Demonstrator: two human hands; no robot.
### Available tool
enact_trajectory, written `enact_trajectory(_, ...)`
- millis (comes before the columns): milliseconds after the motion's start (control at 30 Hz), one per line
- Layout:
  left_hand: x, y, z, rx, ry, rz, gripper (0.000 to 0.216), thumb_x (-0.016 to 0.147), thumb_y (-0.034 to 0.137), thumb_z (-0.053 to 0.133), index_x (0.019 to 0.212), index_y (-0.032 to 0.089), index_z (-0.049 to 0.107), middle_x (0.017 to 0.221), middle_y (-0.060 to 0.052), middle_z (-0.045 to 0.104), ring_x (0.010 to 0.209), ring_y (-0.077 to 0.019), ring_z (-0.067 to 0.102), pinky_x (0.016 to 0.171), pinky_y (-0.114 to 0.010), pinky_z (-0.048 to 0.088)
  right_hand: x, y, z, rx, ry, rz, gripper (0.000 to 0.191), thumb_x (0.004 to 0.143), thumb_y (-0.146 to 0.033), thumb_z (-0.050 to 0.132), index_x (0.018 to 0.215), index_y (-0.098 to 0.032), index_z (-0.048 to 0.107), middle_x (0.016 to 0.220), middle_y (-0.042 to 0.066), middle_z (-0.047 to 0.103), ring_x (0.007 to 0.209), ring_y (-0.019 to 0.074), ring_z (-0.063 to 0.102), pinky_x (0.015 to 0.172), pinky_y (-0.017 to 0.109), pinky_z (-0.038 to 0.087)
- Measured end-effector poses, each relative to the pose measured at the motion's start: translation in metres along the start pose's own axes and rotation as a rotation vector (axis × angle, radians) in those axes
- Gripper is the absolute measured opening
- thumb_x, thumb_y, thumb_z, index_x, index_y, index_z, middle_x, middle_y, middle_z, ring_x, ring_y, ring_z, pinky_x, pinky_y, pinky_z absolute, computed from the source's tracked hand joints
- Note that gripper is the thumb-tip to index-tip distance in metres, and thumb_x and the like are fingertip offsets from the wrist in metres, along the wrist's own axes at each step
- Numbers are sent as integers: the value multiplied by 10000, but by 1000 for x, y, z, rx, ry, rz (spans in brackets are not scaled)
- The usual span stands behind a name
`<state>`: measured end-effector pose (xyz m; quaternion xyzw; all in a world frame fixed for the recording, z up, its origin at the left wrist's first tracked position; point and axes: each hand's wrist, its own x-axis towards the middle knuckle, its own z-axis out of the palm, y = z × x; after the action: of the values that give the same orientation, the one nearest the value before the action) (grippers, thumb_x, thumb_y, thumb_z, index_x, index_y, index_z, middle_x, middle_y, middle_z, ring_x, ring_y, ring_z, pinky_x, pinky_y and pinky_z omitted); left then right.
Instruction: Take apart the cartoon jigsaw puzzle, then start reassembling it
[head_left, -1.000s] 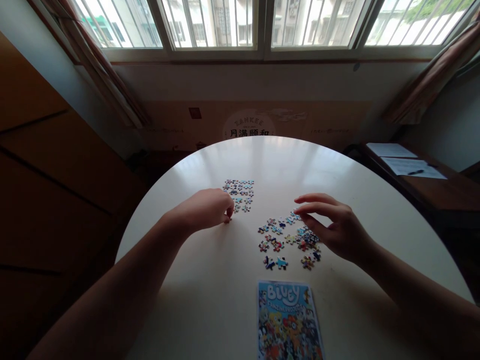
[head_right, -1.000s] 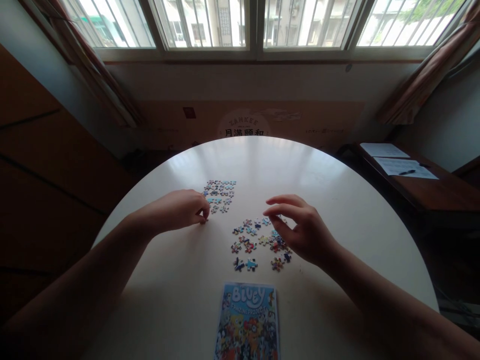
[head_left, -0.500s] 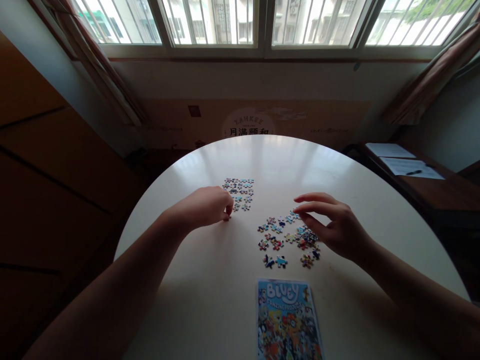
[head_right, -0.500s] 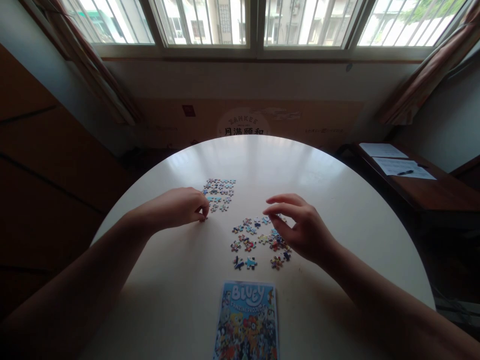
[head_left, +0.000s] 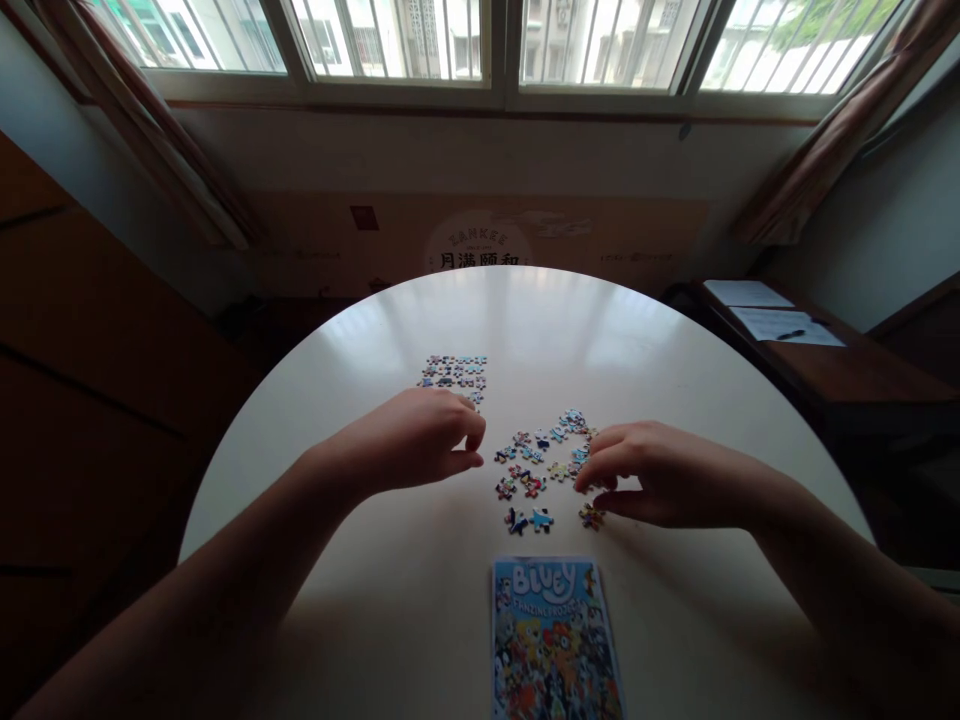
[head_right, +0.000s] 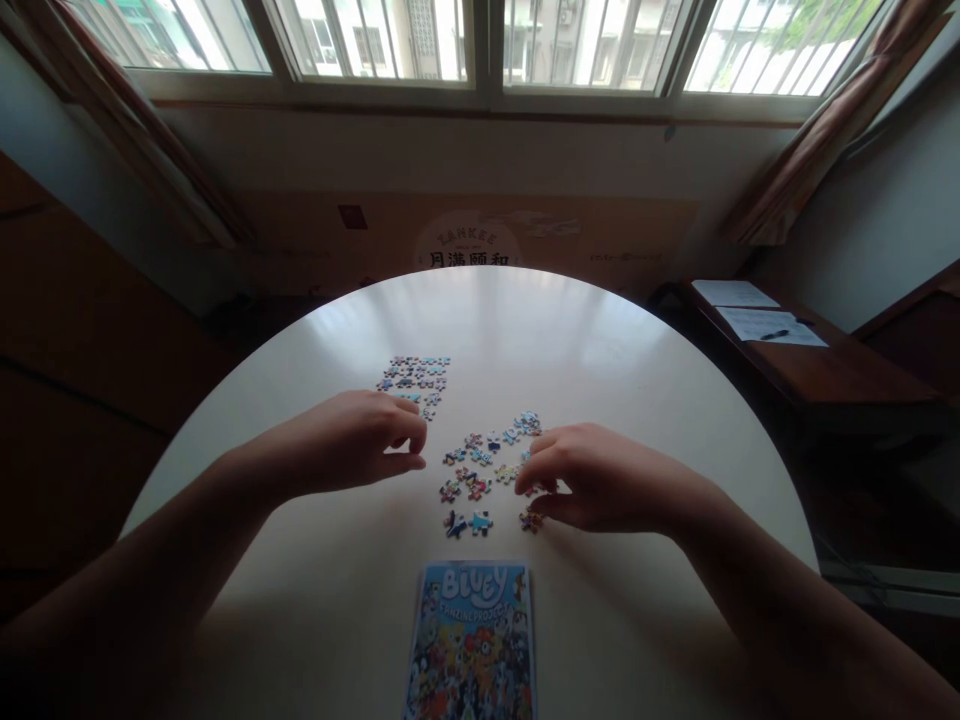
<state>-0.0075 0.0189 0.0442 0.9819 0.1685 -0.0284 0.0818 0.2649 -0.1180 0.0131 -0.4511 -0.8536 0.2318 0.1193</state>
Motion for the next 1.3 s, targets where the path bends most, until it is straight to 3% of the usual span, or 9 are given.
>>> enact_trajectory(200,9,10,13,-38,-27,82,166,843,263,686,697,196,646,742,-2,649,637,-126,552,576,-257,351,4,-9,5,-34,-55,-7,134,847,-177,660,924,-254,739,811,-26,681,723,79,589,686,217,407)
enact_trajectory(367,13,5,20,-55,21,130,198,838,266,680,663,194,623,704,12,627,595,-111,534,552,-262,344,10,-11,14,-116,47,-87,182,888,-205,643,1027,-283,730,847,-24,692,759,93,609,687,231,410)
enact_trajectory(467,13,2,21,-65,57,145,190,843,266,675,674,194,627,701,18,628,594,-106,539,554,-262,349,6,-6,7,-133,163,-89,231,915,-246,635,1133,-268,708,896,1,700,748,91,612,673,226,422)
enact_trajectory(533,13,2,22,-61,69,147,182,852,265,668,687,195,636,716,14,639,608,-109,552,560,-262,354,0,-1,-2,-142,202,-50,181,921,-259,634,1076,-256,728,878,2,700,735,87,613,658,217,422)
enact_trajectory(633,14,3,23,-46,81,154,180,879,262,636,711,200,658,734,5,649,623,-115,565,566,-265,366,-7,3,-12,-122,121,15,144,902,-238,651,990,-284,754,868,-24,710,722,77,632,645,201,425)
enact_trajectory(767,14,13,25,-43,96,203,132,918,257,590,872,238,712,800,-7,679,668,-132,598,589,-273,392,-7,-2,-11,-65,1,14,233,879,-176,638,1017,-318,761,902,-36,735,744,86,661,678,201,442)
enact_trajectory(1033,15,48,37,1,73,364,303,926,237,563,1173,351,698,791,-18,652,578,-130,557,479,-286,310,-8,-22,-9,-36,-58,49,351,806,-111,621,1020,-346,769,844,-39,756,680,108,672,630,208,420)
enact_trajectory(1300,17,50,40,8,74,381,348,873,170,577,1149,334,712,748,-11,606,524,-123,495,441,-291,302,-11,-23,-7,-28,-65,62,267,823,-130,605,918,-300,789,764,-26,748,641,112,677,584,212,416)
